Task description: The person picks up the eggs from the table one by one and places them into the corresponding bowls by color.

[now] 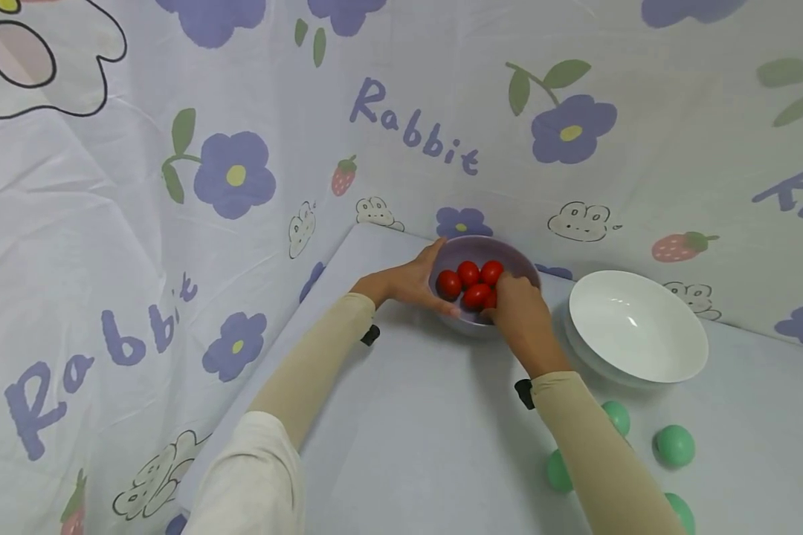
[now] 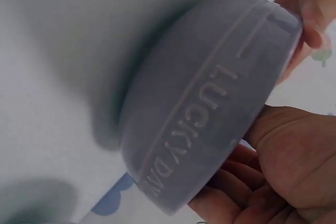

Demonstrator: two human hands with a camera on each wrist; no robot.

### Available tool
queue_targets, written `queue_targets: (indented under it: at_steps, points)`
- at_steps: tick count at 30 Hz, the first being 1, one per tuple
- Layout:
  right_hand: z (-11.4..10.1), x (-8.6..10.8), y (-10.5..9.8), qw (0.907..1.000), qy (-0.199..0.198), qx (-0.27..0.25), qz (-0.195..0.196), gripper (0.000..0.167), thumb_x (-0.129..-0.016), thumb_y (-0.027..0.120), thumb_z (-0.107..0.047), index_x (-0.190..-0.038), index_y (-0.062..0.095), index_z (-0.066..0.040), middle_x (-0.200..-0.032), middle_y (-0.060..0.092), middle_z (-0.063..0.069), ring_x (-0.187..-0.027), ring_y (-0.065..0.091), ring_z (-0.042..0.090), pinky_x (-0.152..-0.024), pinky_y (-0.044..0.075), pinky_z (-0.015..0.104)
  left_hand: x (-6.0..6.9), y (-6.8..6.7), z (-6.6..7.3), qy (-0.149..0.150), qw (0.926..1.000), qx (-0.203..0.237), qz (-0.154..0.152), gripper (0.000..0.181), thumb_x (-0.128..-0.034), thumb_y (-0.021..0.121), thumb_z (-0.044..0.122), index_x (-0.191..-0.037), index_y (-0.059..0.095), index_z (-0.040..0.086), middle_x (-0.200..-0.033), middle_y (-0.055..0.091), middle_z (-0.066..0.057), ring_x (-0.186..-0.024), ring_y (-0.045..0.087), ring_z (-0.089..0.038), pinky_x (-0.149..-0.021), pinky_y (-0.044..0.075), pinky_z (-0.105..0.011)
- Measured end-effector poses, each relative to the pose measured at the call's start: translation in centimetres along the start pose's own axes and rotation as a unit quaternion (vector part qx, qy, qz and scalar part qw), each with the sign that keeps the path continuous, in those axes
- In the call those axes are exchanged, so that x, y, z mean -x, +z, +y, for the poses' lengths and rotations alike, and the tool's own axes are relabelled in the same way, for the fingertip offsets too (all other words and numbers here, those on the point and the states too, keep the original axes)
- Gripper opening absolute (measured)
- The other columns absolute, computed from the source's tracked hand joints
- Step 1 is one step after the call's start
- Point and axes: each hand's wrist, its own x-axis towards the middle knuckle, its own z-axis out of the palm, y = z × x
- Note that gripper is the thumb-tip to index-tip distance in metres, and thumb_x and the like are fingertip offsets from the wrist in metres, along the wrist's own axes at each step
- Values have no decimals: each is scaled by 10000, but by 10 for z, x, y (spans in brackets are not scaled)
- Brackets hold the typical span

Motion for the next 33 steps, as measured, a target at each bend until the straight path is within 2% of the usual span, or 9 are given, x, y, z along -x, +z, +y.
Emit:
queue_targets:
  at_steps: [6, 13, 21, 28, 33]
  points:
    - [-2, -6, 2, 9994, -35, 331, 66, 410, -847, 887, -93, -1117, 649, 105, -1046, 715, 315, -938, 722, 506, -840, 602, 605, 0, -1, 1, -45, 10000, -3, -18, 1484, -706, 909, 652, -1691, -115, 222, -1725, 117, -44, -1551, 240, -257, -1222, 377, -499]
    - [-3, -12, 9, 9988, 37, 493, -35, 387, -836, 883, -75, -1121, 681, 94, -1071, 719, 307, -963, 725, 502, -838, 604, 596, 1, -1, 1, -45, 10000, 16, -28, 1495, -700, 907, 661, -1692, -116, 209, -1747, 71, -33, -1578, 187, -260, -1234, 357, -500]
    - [-6, -15, 9, 9977, 159, 652, -112, 385, -864, 844, -66, -1151, 657, 111, -1105, 707, 302, -985, 718, 495, -888, 601, 591, 2, -2, 2, -64, 10000, 20, -11, 1488, -708, 911, 642, -1693, -116, 208, -1745, 82, -41, -1574, 200, -273, -1228, 366, -506]
    - [-6, -12, 8, 9975, 166, 686, -85, 512, -843, 896, -130, -1175, 612, 136, -1128, 688, 324, -1004, 708, 513, -883, 597, 598, 3, -3, 4, -26, 10000, 35, -52, 1487, -722, 913, 629, -1692, -123, 184, -1763, 42, -52, -1596, 160, -278, -1254, 316, -509]
    - [-6, -3, -2, 9987, 46, 474, 152, 507, -873, 899, -232, -1129, 625, 110, -1041, 710, 301, -937, 728, 481, -824, 618, 581, 3, -3, 4, -25, 10000, -7, -91, 1498, -710, 900, 666, -1692, -130, 200, -1765, 36, -41, -1597, 159, -278, -1245, 333, -513]
